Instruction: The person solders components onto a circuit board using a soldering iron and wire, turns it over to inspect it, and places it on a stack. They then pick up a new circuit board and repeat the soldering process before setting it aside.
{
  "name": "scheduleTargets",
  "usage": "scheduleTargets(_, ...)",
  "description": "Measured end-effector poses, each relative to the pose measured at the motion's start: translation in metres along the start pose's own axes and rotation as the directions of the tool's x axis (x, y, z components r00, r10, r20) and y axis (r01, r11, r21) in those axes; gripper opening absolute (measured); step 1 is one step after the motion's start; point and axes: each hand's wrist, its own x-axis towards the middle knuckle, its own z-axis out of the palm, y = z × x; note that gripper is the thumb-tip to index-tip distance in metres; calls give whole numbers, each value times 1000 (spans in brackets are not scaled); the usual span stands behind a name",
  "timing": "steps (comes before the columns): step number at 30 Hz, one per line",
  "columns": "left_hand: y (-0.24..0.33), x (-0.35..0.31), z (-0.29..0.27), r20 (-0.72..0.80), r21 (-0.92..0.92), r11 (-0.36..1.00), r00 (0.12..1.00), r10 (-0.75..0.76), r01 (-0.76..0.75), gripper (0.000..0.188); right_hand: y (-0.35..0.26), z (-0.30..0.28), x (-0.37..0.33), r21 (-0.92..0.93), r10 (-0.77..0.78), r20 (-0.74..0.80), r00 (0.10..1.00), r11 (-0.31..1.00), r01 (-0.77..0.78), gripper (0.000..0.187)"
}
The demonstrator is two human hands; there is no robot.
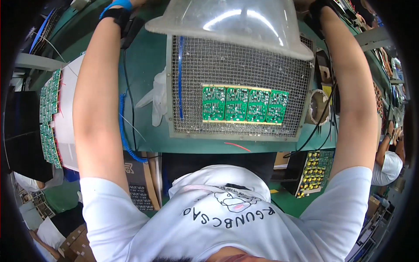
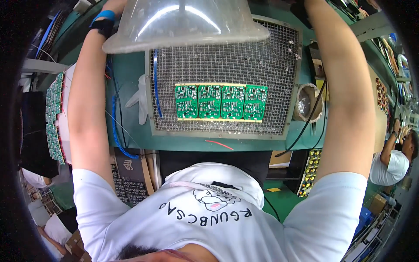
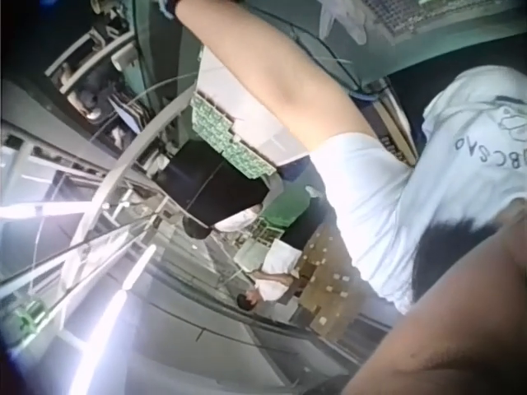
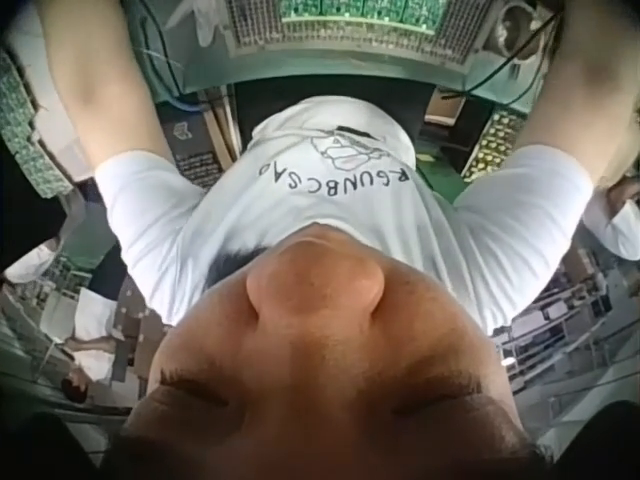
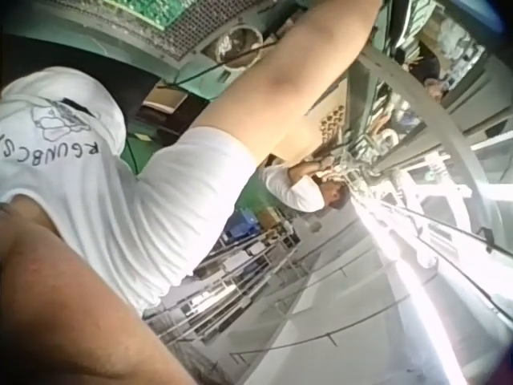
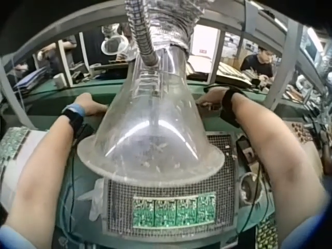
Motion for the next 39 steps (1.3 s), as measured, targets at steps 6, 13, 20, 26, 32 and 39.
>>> scheduleTargets(6, -52, -140, -49, -345, 275, 954, 914, 212, -117, 79, 3, -7, -102, 691, -870, 353, 345, 491, 531, 33)
scheduleTargets(13, -80, -374, -97, -636, 145, 990, 766, 94, -2, 72, 37, 3, -259, -537, -536, -238, 810, 767, 351, 35)
scheduleTargets(20, -105, -426, -38, -599, -372, 879, 801, 17, -297, 85, 70, 89, -386, -199, -411, -594, 692, 908, 368, 25)
scheduleTargets(26, -91, -370, 51, -573, -241, 933, 815, 85, -266, 91, 80, 172, -439, -137, -442, -660, 608, 866, 481, 36)
scheduleTargets(32, -110, -343, 95, -459, -153, 973, 884, 87, -175, 90, 19, 224, -450, -9, -655, -414, 632, 697, 717, 40)
scheduleTargets(39, -124, -369, 78, -484, -455, 845, 875, 32, -282, 55, -97, 305, -378, -146, -864, -434, 254, 346, 927, 40)
